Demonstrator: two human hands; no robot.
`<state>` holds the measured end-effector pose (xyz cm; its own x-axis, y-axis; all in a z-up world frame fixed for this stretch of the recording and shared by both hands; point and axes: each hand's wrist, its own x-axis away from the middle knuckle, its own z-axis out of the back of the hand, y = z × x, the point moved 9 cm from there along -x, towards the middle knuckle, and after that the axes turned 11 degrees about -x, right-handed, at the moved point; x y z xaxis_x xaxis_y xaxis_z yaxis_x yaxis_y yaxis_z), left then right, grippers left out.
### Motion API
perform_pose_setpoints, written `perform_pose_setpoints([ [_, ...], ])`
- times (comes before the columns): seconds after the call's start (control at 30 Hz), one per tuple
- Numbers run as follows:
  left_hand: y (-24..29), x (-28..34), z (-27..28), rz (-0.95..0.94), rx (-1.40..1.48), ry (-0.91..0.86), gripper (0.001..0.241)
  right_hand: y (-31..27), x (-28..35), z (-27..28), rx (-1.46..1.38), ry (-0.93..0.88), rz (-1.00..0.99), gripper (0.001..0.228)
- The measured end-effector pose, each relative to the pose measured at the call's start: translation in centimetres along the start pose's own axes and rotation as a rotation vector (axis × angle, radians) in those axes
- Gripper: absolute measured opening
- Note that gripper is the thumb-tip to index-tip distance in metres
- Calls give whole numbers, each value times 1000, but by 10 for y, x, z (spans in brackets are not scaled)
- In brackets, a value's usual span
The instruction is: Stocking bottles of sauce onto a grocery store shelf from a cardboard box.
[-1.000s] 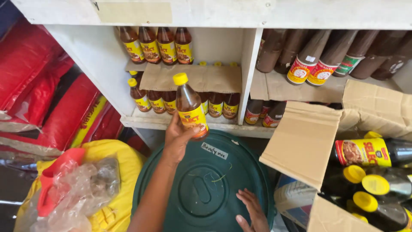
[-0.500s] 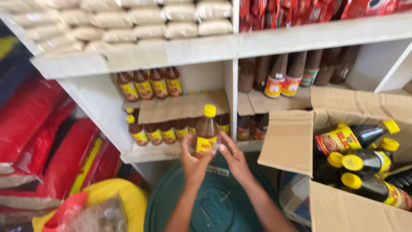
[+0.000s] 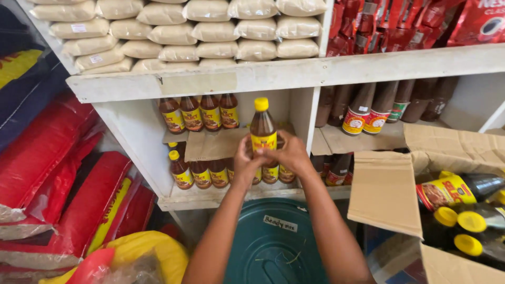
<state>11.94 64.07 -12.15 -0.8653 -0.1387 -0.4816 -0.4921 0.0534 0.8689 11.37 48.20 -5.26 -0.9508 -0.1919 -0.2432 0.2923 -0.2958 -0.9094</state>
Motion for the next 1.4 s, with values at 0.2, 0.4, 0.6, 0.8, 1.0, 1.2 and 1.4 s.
perform_pose_setpoints([
  [0.2, -33, -110, 46, -39, -447, -31, 75, 3, -90, -7, 3, 147, 194, 74],
  [0.4, -163, -187, 91, 147, -227, -176, 60, 56, -175, -44, -149, 135, 234, 72],
  [0.6, -222, -202, 111, 260, -158, -28, 62, 81, -227, -70, -268, 71, 160, 76],
  [0.8, -214, -194, 114, 222, -436, 80, 51, 97, -242, -87, -212, 45, 131, 72],
  [1.0, -240, -204, 129, 268, -602, 81, 51, 111, -250, -104, -272, 6, 128, 73],
  [1.2, -265, -212, 129, 228, -582, 68, 51, 129, -254, -109, -297, 29, 140, 72],
  [1.4, -213, -188, 107, 234, -632, 79, 51, 139, -257, -116, -397, 15, 167, 82],
])
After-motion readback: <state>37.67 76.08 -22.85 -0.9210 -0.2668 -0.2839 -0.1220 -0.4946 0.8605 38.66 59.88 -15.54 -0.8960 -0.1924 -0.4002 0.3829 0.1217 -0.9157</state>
